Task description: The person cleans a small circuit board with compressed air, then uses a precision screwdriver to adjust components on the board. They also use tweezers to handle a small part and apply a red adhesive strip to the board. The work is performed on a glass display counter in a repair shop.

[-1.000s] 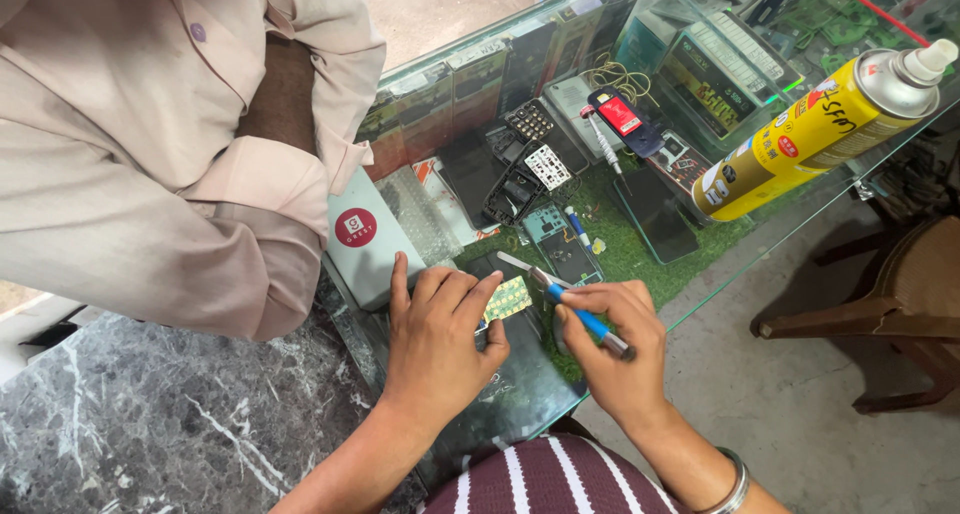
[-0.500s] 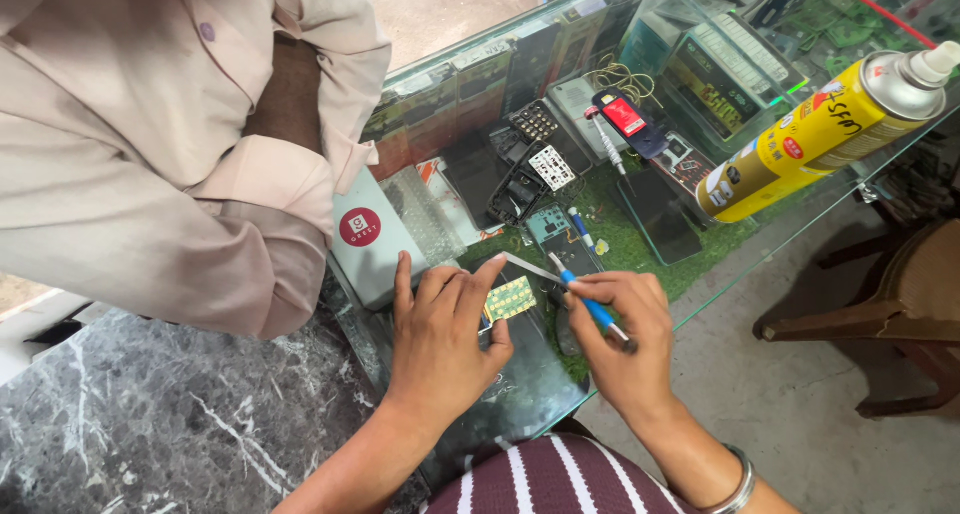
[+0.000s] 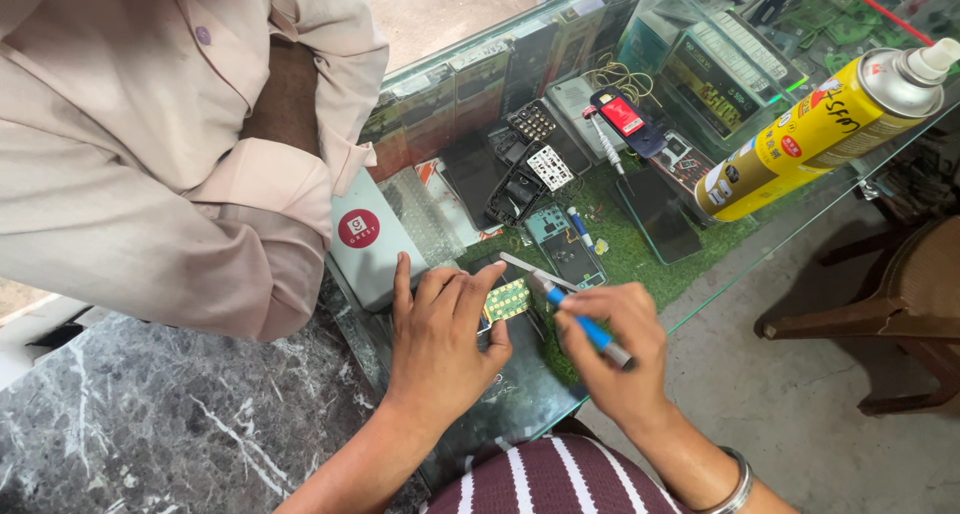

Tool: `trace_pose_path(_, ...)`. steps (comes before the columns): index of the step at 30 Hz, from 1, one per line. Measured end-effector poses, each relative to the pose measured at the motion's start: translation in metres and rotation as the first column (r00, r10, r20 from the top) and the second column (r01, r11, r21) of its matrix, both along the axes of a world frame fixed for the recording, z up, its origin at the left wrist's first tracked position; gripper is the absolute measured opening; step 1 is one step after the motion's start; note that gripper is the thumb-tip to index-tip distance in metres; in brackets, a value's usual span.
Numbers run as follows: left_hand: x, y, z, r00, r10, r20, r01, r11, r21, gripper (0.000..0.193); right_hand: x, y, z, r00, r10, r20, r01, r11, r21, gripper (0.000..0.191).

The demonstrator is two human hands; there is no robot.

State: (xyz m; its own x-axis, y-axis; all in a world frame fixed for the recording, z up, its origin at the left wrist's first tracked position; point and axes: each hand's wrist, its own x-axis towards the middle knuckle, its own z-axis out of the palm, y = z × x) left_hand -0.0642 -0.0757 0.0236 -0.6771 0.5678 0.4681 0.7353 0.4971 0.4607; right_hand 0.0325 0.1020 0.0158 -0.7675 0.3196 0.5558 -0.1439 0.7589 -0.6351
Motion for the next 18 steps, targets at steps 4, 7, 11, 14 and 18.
trace_pose_path(4,0.0006,0.0008,0.0,1.0,-0.002,-0.013,0.002,1.0,-0.002,0.059,0.0007,0.0005,-0.0012,1.0,-0.007,0.012,0.007,1.0,0.002,0.017)
trace_pose_path(7,0.0,0.0,-0.0003,1.0,0.0,-0.007,0.0,1.0,-0.005,0.059,0.0022,0.002,-0.0044,0.999,0.04,-0.03,-0.04,0.999,-0.021,0.015)
trace_pose_path(11,-0.0004,0.0009,-0.001,1.0,-0.001,-0.019,0.001,1.0,0.004,0.06,0.0047,0.005,-0.0078,0.998,0.066,-0.019,-0.066,0.998,-0.008,0.017)
trace_pose_path(14,-0.0003,0.0007,-0.0012,1.0,-0.003,-0.005,0.003,1.0,0.002,0.058,0.0049,0.0051,-0.0086,1.0,0.003,-0.019,-0.004,0.996,-0.086,0.015)
trace_pose_path(18,0.0001,0.0005,-0.0013,1.0,-0.004,0.005,0.004,1.0,-0.006,0.058,0.0048,0.0038,-0.0068,0.999,0.041,-0.011,-0.04,0.999,0.026,0.017)
